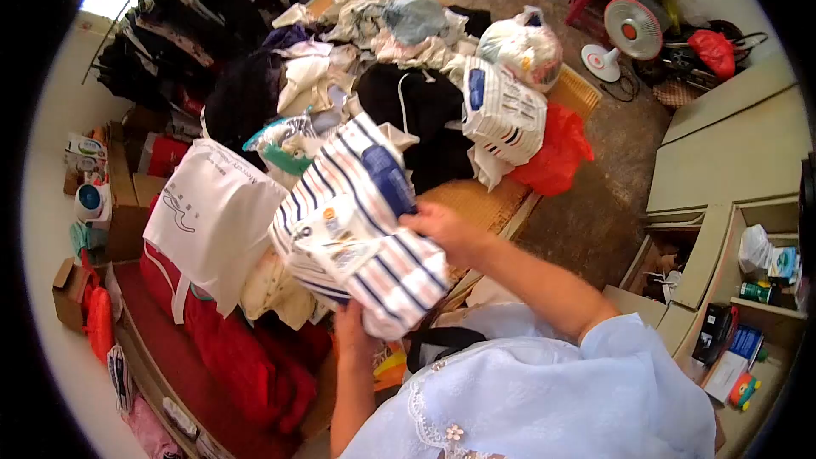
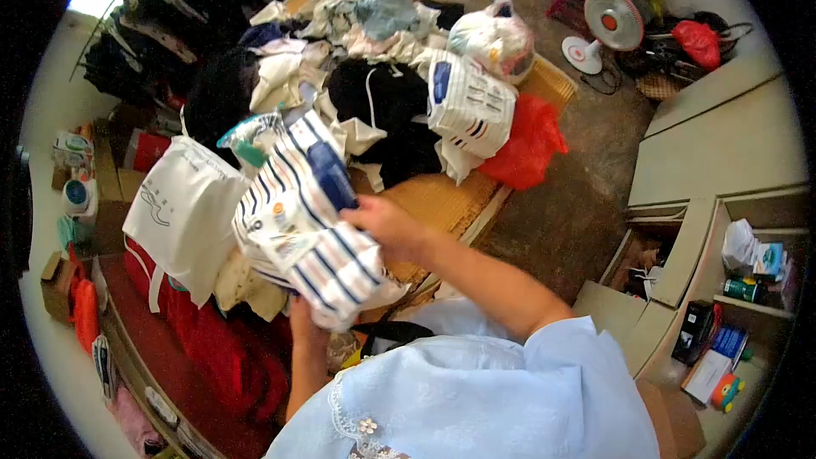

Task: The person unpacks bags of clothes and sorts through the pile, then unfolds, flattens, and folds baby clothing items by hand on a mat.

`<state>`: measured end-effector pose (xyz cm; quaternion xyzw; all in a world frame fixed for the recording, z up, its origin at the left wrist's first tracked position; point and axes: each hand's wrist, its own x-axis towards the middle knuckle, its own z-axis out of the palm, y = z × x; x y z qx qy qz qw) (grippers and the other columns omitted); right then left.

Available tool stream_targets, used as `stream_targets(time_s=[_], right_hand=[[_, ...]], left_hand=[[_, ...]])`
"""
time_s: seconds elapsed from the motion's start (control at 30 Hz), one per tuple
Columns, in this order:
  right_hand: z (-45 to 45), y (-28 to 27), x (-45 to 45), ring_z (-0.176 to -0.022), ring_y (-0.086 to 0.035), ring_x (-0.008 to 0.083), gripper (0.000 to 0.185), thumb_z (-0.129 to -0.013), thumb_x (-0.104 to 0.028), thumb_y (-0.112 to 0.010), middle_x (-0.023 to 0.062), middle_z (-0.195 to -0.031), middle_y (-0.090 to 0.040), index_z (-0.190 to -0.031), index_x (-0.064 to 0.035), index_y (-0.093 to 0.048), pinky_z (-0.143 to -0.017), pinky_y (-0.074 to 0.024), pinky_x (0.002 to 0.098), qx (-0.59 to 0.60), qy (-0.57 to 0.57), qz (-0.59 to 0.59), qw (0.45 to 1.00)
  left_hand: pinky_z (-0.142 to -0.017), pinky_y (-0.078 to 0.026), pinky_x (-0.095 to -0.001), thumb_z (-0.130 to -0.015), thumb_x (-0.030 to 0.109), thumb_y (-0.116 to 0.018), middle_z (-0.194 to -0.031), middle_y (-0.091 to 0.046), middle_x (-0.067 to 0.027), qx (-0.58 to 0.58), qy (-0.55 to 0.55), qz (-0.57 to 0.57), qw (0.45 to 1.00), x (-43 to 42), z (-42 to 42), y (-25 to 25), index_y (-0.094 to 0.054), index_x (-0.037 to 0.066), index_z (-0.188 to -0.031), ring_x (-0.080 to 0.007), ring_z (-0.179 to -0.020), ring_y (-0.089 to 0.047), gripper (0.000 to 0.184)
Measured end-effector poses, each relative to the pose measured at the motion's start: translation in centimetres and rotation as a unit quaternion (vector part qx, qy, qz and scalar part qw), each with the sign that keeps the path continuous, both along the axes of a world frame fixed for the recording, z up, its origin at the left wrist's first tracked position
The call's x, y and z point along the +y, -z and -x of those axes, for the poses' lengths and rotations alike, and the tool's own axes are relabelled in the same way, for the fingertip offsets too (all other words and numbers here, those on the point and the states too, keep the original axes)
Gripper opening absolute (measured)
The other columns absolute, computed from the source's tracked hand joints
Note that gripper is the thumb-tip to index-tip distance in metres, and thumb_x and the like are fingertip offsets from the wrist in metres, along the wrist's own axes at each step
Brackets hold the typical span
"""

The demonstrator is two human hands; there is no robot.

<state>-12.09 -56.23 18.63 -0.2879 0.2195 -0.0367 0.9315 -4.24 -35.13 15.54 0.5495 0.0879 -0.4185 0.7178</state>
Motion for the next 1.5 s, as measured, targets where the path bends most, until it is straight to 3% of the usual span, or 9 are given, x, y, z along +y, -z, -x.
stream_targets(time_s=[0.3,0.6,0.7,0.83,0.97,1.03,1.17,1.3,1.5], right_hand=[[11.5,4.9,2.5,-0.068,-0.054,0.0085,0.034,-0.085,-0.019,-0.049,0.0033,-0.088,-0.057,-0.115,-0.0035,-0.049,-0.060,-0.0451,0.0224,0.159,-0.093,0.323,0.928],[22.6,10.7,1.5,-0.064,-0.057,0.0142,0.037,-0.082,-0.021,-0.050,0.0081,-0.083,-0.060,-0.110,0.0034,-0.050,-0.058,-0.0468,0.0271,0.306,-0.118,0.422,0.845],[22.2,11.1,-0.2,-0.069,-0.059,0.0186,0.037,-0.082,-0.021,-0.051,0.0108,-0.083,-0.061,-0.111,0.0022,-0.051,-0.062,-0.0469,0.0307,0.315,-0.093,0.438,0.837],[22.9,11.1,-4.5,-0.073,-0.059,0.0253,0.040,-0.079,-0.022,-0.053,0.0148,-0.082,-0.061,-0.111,0.0014,-0.050,-0.066,-0.0459,0.0337,0.322,-0.061,0.437,0.838],[26.6,15.8,-11.8,-0.081,-0.058,0.0280,0.041,-0.077,-0.019,-0.055,0.0183,-0.090,-0.059,-0.113,0.0009,-0.049,-0.072,-0.0463,0.0352,0.360,-0.038,0.504,0.784],[29.0,18.7,-16.6,-0.086,-0.057,0.0291,0.042,-0.077,-0.018,-0.056,0.0195,-0.094,-0.058,-0.114,0.0003,-0.049,-0.075,-0.0459,0.0359,0.389,-0.029,0.527,0.755],[34.4,20.4,-26.4,-0.091,-0.056,0.0302,0.042,-0.076,-0.018,-0.056,0.0202,-0.098,-0.057,-0.114,-0.0002,-0.049,-0.078,-0.0450,0.0368,0.445,0.005,0.540,0.714],[38.4,16.0,-35.3,-0.096,-0.056,0.0304,0.040,-0.081,-0.020,-0.053,0.0199,-0.107,-0.055,-0.116,0.0000,-0.047,-0.081,-0.0440,0.0375,0.521,-0.043,0.410,0.747],[44.0,18.9,-41.3,-0.080,-0.057,0.0193,0.037,-0.089,-0.019,-0.043,0.0116,-0.107,-0.054,-0.122,-0.0014,-0.043,-0.067,-0.0454,0.0299,0.581,-0.007,0.281,0.764]], left_hand=[[-0.075,-0.042,-0.0243,-0.087,0.009,-0.049,-0.097,-0.058,-0.0070,-0.290,-0.167,-0.114,0.935,10.4,-4.9,0.8,-0.053,-0.003,-0.100,-0.0127,-0.084,-0.054,0.018],[-0.095,-0.032,-0.0327,-0.075,0.006,-0.055,-0.128,-0.037,-0.0209,-0.283,-0.184,-0.310,0.889,18.6,-5.8,6.1,-0.025,-0.009,-0.128,-0.0276,-0.111,-0.043,0.064],[-0.099,-0.028,-0.0349,-0.072,0.005,-0.055,-0.129,-0.035,-0.0226,-0.345,-0.226,-0.391,0.823,17.6,-5.8,6.3,-0.024,-0.009,-0.129,-0.0303,-0.115,-0.039,0.066],[-0.102,-0.024,-0.0394,-0.076,0.014,-0.059,-0.129,-0.033,-0.0250,-0.612,-0.126,-0.579,0.524,10.6,-6.6,3.7,-0.027,-0.007,-0.129,-0.0343,-0.120,-0.033,0.065],[-0.103,-0.020,-0.0391,-0.080,0.014,-0.058,-0.132,-0.030,-0.0216,-0.698,-0.022,-0.434,0.569,-3.7,-4.6,2.5,-0.031,-0.006,-0.127,-0.0331,-0.122,-0.029,0.057],[-0.103,-0.020,-0.0387,-0.077,0.025,-0.063,-0.133,-0.029,-0.0217,-0.540,0.086,-0.368,0.752,-14.1,-1.9,1.7,-0.030,-0.006,-0.127,-0.0320,-0.123,-0.027,0.068],[-0.101,-0.025,-0.0379,-0.065,0.039,-0.072,-0.127,-0.036,-0.0268,-0.452,0.144,-0.313,0.822,-31.9,1.4,11.4,-0.031,-0.010,-0.126,-0.0345,-0.120,-0.033,0.088],[-0.090,-0.038,-0.0396,-0.060,0.042,-0.074,-0.117,-0.044,-0.0306,-0.475,0.218,-0.407,0.749,-45.1,3.6,18.5,-0.032,-0.010,-0.122,-0.0400,-0.108,-0.046,0.092],[-0.066,-0.044,-0.0373,-0.073,0.026,-0.061,-0.075,-0.061,-0.0159,-0.445,0.257,-0.449,0.731,-40.3,0.3,19.9,-0.058,-0.001,-0.084,-0.0304,-0.073,-0.059,0.030]])
